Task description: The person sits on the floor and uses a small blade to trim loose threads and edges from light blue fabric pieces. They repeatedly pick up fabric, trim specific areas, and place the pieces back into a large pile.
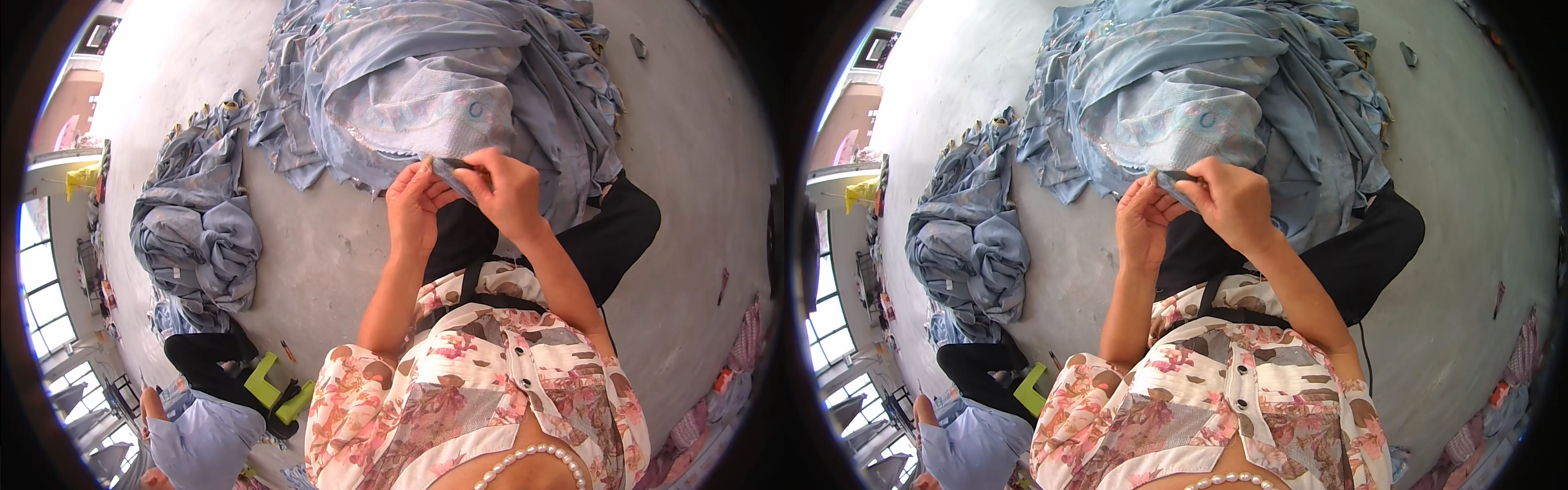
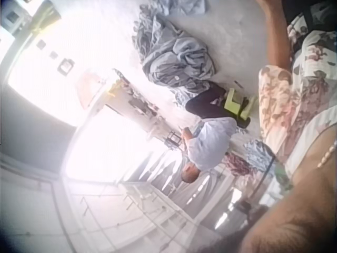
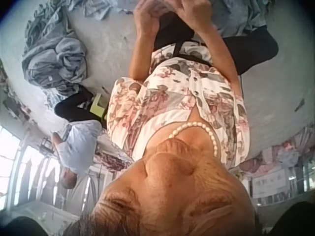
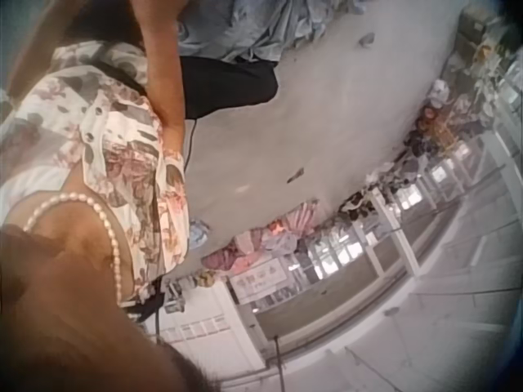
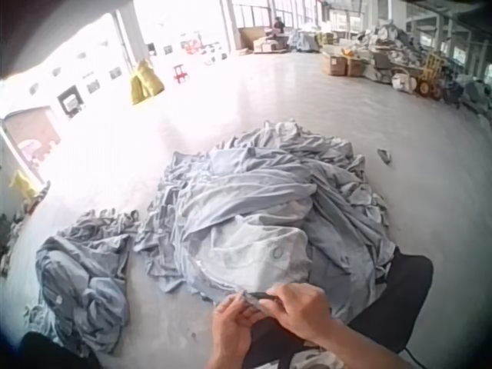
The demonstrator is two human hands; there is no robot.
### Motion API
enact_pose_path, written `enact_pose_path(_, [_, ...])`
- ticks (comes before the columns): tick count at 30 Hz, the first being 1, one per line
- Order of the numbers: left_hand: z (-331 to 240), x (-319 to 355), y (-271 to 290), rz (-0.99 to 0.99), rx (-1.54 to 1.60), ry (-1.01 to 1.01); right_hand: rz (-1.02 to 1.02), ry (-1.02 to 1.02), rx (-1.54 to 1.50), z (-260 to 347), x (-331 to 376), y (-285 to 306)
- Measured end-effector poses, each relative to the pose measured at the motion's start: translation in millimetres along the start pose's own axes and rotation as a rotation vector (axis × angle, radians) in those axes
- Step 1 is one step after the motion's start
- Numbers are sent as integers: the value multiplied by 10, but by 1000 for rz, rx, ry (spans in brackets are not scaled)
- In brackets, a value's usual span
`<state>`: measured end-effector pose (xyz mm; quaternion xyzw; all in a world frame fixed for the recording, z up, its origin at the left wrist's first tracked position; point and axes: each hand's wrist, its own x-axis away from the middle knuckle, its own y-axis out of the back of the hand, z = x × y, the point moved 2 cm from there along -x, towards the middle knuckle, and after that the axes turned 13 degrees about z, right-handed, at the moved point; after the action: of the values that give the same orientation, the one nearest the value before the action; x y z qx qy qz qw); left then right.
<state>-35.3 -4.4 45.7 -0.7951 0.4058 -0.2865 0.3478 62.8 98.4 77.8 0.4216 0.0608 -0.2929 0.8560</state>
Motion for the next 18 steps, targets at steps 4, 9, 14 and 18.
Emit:
enact_pose_path(4, [-27,-74,85,-57,-29,-43,-266,-299,-678,-210,37,149])
enact_pose_path(9, [-661,-473,570,124,-177,-400,-402,-348,-847,-583,239,322])
enact_pose_path(14, [-1371,-1357,666,29,-213,-587,-469,-383,-878,-826,448,407])
enact_pose_path(18, [-1888,-2043,1688,-259,-38,-527,-380,-508,-906,-1108,794,82])
